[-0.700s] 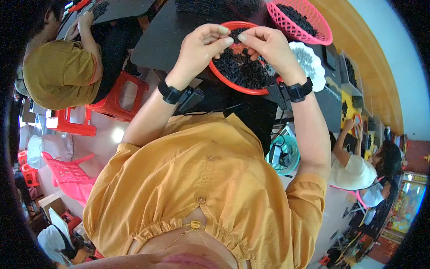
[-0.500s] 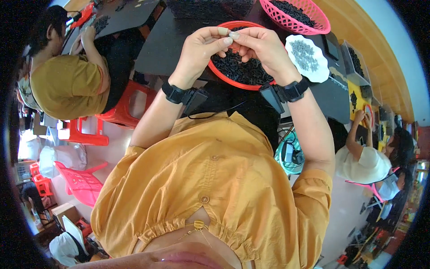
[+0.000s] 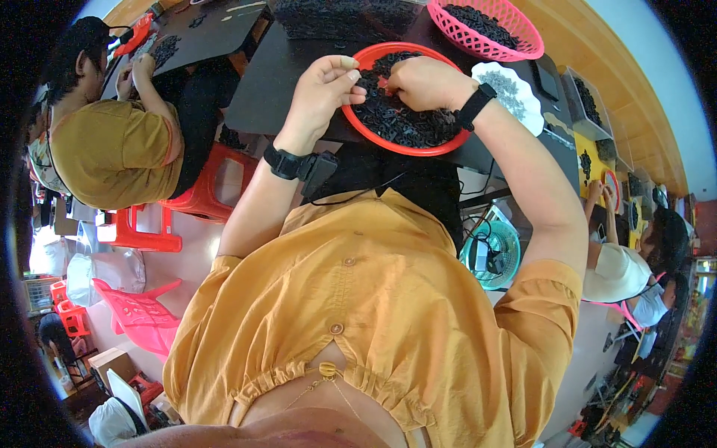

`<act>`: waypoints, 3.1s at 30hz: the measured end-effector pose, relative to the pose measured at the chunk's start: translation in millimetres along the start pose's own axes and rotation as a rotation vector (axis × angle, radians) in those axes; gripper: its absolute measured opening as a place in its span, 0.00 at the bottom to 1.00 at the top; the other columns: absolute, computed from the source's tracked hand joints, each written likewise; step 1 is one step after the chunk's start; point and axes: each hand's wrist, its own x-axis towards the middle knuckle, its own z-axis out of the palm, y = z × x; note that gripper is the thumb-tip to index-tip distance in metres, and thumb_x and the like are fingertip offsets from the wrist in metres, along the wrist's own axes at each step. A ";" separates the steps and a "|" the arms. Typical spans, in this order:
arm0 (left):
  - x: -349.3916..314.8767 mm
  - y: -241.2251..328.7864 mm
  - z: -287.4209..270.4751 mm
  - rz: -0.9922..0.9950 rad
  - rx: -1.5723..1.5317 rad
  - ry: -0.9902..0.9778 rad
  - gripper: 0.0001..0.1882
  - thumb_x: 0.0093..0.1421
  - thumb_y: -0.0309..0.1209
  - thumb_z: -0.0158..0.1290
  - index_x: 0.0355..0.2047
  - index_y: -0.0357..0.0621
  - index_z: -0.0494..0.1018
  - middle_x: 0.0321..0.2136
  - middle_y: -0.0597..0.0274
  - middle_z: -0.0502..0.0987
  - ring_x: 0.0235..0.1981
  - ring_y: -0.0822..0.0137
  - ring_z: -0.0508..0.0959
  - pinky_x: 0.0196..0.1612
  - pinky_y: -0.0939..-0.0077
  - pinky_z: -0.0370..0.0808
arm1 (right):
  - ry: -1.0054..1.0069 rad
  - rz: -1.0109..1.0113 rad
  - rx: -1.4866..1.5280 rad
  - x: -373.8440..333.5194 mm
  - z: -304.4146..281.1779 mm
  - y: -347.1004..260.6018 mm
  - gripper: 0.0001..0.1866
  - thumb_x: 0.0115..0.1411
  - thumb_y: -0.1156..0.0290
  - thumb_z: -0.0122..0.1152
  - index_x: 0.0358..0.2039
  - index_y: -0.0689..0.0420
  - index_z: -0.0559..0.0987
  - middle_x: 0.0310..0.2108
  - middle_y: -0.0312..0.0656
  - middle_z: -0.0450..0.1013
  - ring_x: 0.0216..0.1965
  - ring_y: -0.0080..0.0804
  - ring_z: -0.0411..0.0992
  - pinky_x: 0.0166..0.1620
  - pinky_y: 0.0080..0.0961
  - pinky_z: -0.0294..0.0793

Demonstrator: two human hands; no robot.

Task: The person assembles plastic cord locks by hand, picking up components from a red tray and pressing them together.

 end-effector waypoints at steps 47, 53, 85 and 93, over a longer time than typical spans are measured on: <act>-13.6 20.2 40.2 -0.126 -0.194 -0.127 0.09 0.61 0.25 0.54 0.42 0.37 0.75 0.30 0.62 0.79 0.26 0.75 0.77 0.29 0.83 0.77 | 0.971 0.455 1.735 -55.5 10.4 -82.6 0.09 0.60 0.78 0.58 0.41 0.65 0.78 0.30 0.40 0.76 0.27 0.22 0.73 0.32 0.17 0.75; -16.6 17.5 53.6 -0.042 -0.166 -0.063 0.10 0.61 0.24 0.54 0.42 0.35 0.74 0.28 0.60 0.78 0.25 0.75 0.77 0.28 0.84 0.77 | 1.069 0.474 1.707 -49.9 19.4 -90.0 0.13 0.58 0.80 0.60 0.45 0.64 0.74 0.35 0.42 0.76 0.31 0.24 0.75 0.35 0.20 0.78; -21.7 11.3 59.5 0.038 -0.118 -0.017 0.10 0.59 0.18 0.53 0.42 0.34 0.73 0.27 0.61 0.78 0.22 0.78 0.75 0.25 0.84 0.76 | 1.095 0.435 1.754 -42.9 35.0 -84.8 0.14 0.57 0.85 0.60 0.43 0.61 0.70 0.35 0.41 0.75 0.35 0.24 0.76 0.39 0.20 0.78; -20.6 13.3 53.4 0.128 0.024 -0.117 0.09 0.59 0.17 0.52 0.41 0.35 0.73 0.28 0.61 0.79 0.25 0.78 0.77 0.27 0.86 0.75 | 1.074 0.446 1.804 -43.8 36.9 -84.5 0.12 0.57 0.85 0.58 0.41 0.62 0.71 0.33 0.42 0.75 0.30 0.28 0.77 0.34 0.22 0.80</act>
